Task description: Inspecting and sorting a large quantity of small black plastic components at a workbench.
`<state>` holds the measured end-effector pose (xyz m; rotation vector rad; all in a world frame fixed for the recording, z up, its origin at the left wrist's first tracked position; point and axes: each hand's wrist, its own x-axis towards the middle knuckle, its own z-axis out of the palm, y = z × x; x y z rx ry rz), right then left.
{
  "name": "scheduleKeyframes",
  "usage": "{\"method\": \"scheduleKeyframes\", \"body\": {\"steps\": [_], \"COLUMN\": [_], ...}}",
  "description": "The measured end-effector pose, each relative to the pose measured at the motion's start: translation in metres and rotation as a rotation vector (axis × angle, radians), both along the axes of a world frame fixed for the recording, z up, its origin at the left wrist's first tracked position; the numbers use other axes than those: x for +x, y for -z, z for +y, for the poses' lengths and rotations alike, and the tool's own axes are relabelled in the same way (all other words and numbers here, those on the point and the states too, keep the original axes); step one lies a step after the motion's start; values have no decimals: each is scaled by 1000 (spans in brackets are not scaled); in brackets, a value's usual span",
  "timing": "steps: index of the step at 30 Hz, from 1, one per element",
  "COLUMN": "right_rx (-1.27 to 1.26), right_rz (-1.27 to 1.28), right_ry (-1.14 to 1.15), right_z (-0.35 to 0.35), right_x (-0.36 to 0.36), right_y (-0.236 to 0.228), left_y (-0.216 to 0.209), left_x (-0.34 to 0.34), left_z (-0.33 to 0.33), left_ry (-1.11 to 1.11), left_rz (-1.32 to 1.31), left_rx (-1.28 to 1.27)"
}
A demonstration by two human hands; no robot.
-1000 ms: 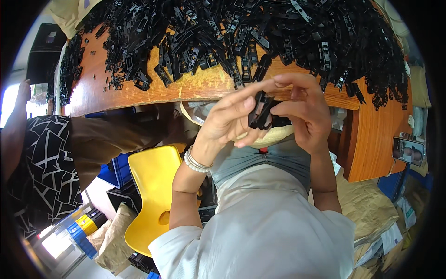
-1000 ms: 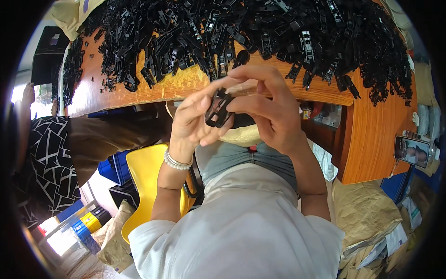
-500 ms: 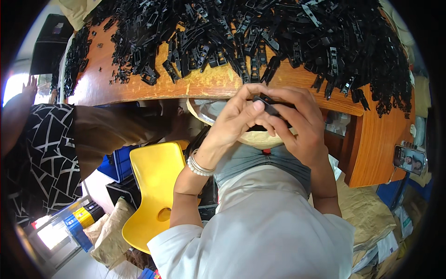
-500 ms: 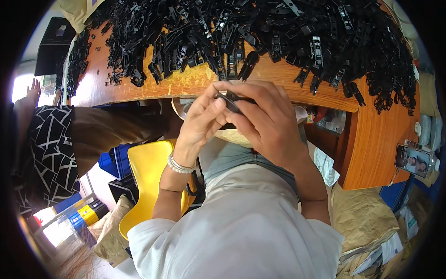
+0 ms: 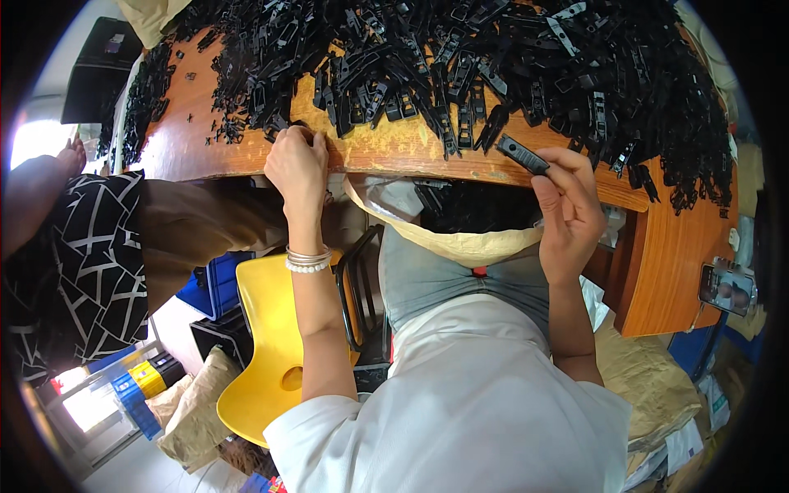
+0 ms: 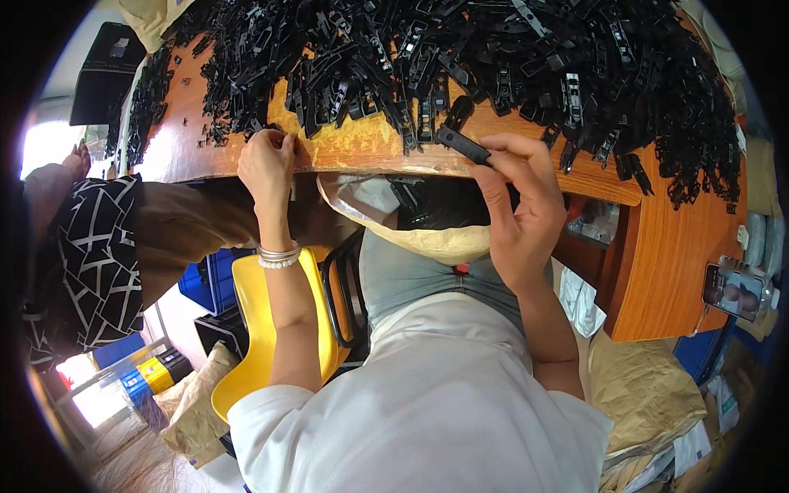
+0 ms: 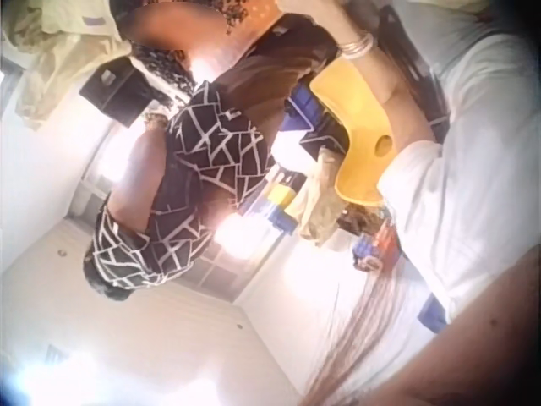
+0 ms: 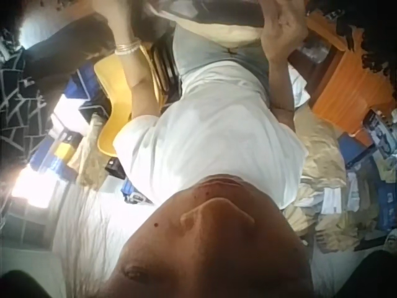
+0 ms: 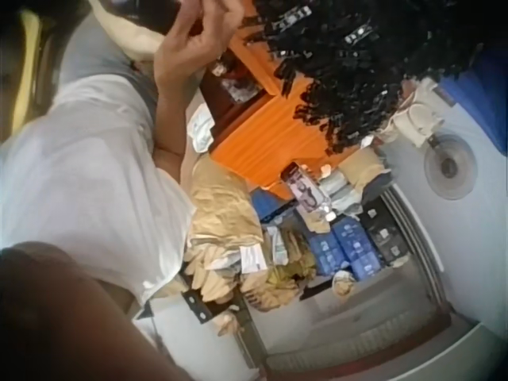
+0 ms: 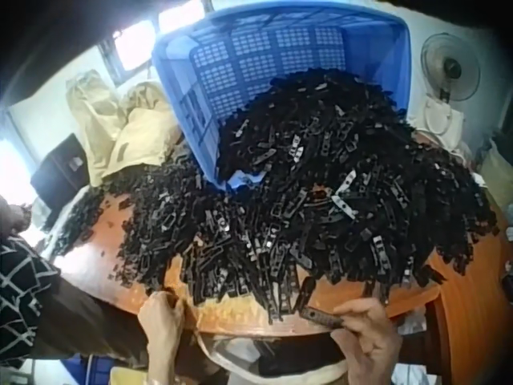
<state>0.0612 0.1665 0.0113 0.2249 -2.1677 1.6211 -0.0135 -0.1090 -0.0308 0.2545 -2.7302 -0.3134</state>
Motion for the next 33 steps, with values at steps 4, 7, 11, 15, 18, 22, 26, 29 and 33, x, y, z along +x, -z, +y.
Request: {"method": "scheduleKeyframes", "body": {"steps": [4, 7, 11, 15, 18, 22, 26, 29, 33], "right_rx": [-109, -277, -273, -439, -589, -632, -631, -537, -222], "right_rz": [-58, -131, -158, -273, -436, -518, -529, -487, -264], "right_ry": [-3, -6, -2, -49, -160, -228, -194, -124, -68], "right_z": [0, 0, 2, -1, -7, -10, -9, -11, -6], "right_x": [1, 3, 1, -2, -3, -4, 0, 2, 1], "right_y": [1, 3, 4, 3, -1, -1, 0, -2, 5], "left_y": [-1, -2, -6, -12, -17, -17, -13, -15, -26], "left_x": [1, 2, 7, 24, 42, 51, 49, 57, 56], "left_z": [-1, -2, -9, 27, 72, 103, 111, 110, 107], "left_ry": [-64, -60, -19, 371, 635, 837, 784, 726, 658], "left_rz": [-60, -86, -75, 43, -28, -31, 86, 88, -406], "left_rx": [-168, -204, -83, 1116, 1469, 1701, 1311, 898, 1652]}}
